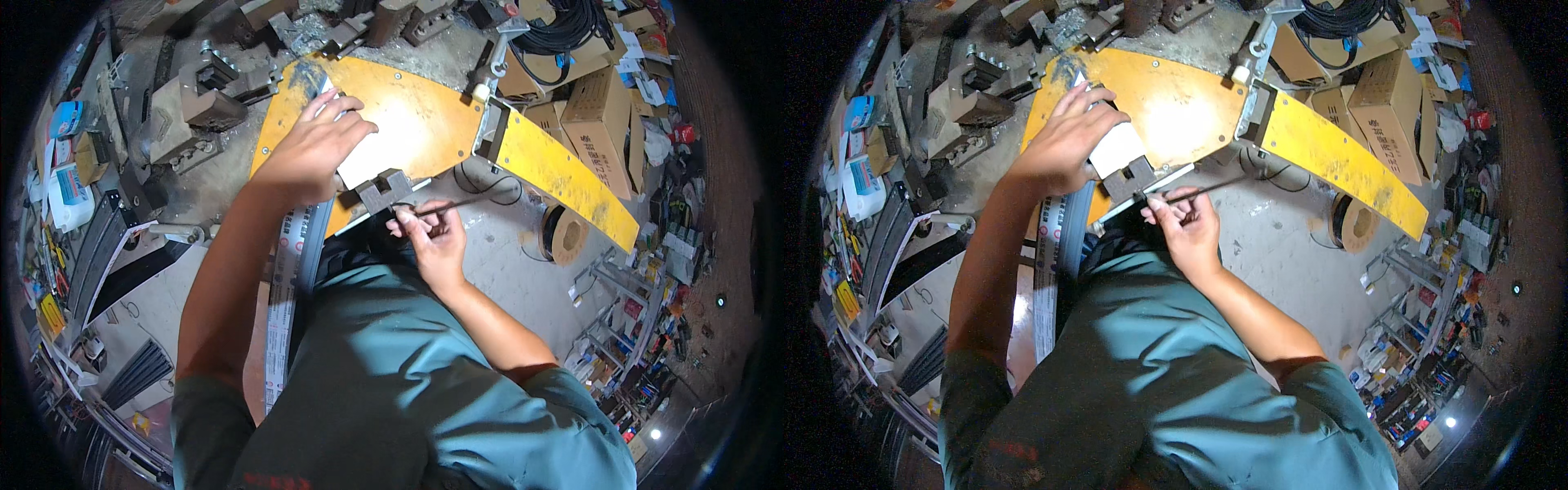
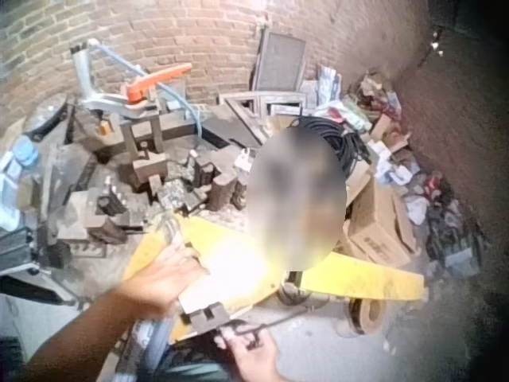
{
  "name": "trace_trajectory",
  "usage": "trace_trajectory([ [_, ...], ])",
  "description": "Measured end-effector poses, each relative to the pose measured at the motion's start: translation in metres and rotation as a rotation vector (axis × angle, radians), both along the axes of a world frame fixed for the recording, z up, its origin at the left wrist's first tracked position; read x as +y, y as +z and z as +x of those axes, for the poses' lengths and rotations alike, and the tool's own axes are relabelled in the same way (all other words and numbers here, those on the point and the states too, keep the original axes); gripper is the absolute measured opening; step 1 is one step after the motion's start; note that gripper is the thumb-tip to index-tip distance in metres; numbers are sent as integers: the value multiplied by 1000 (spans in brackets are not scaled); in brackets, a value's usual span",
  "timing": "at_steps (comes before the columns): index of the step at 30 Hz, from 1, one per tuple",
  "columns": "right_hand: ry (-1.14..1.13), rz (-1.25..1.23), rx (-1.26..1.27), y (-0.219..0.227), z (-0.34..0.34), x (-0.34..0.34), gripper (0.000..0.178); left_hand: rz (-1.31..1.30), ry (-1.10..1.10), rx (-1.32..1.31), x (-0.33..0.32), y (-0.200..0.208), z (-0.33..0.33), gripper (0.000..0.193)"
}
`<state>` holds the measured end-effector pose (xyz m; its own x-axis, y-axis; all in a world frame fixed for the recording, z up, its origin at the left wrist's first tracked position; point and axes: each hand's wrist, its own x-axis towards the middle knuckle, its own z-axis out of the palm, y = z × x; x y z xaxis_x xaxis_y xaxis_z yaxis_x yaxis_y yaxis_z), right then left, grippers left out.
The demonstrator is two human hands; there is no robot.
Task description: The person operates a miter saw to cut a metal profile, then assembles the cut piece with other metal components on the saw table. They use a wrench to tighten bolts and secure the parts together, repeatedly adjusting and checking the alignment of the assembled frame.
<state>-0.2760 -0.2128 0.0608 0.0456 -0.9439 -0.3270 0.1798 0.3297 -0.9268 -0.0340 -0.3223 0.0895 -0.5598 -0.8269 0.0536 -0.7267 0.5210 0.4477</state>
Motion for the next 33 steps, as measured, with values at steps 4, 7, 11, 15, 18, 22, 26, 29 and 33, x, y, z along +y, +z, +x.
trace_trajectory([
  [4, 173, -655, 508, 3, -3, -9, 16, -10, 1, 28, 1, 1, 1, 71],
  [7, 396, -860, 722, 14, -12, -16, 23, -34, 6, 59, 1, -1, 1, 72],
  [11, 449, -841, 807, 21, -11, -15, 21, -85, 9, 66, 2, -4, 2, 70],
  [15, 360, -688, 685, 21, -12, -14, 16, -93, 11, 96, 2, -4, 2, 65],
  [18, 304, -493, 635, 19, -14, -11, 17, -83, 11, 125, 2, -2, 2, 61],
  [22, 287, -539, 634, 14, -15, -10, 18, -102, 12, 146, 3, -3, 2, 58],
  [26, 378, -724, 733, 13, -15, -10, 17, -95, 12, 142, 2, -3, 2, 59],
  [29, 404, -619, 694, 17, -14, -6, 15, -97, 16, 152, 4, -2, 1, 56],
  [33, 288, 65, 317, 18, -13, -5, 17, -60, 8, 98, 2, -2, 2, 68],
])
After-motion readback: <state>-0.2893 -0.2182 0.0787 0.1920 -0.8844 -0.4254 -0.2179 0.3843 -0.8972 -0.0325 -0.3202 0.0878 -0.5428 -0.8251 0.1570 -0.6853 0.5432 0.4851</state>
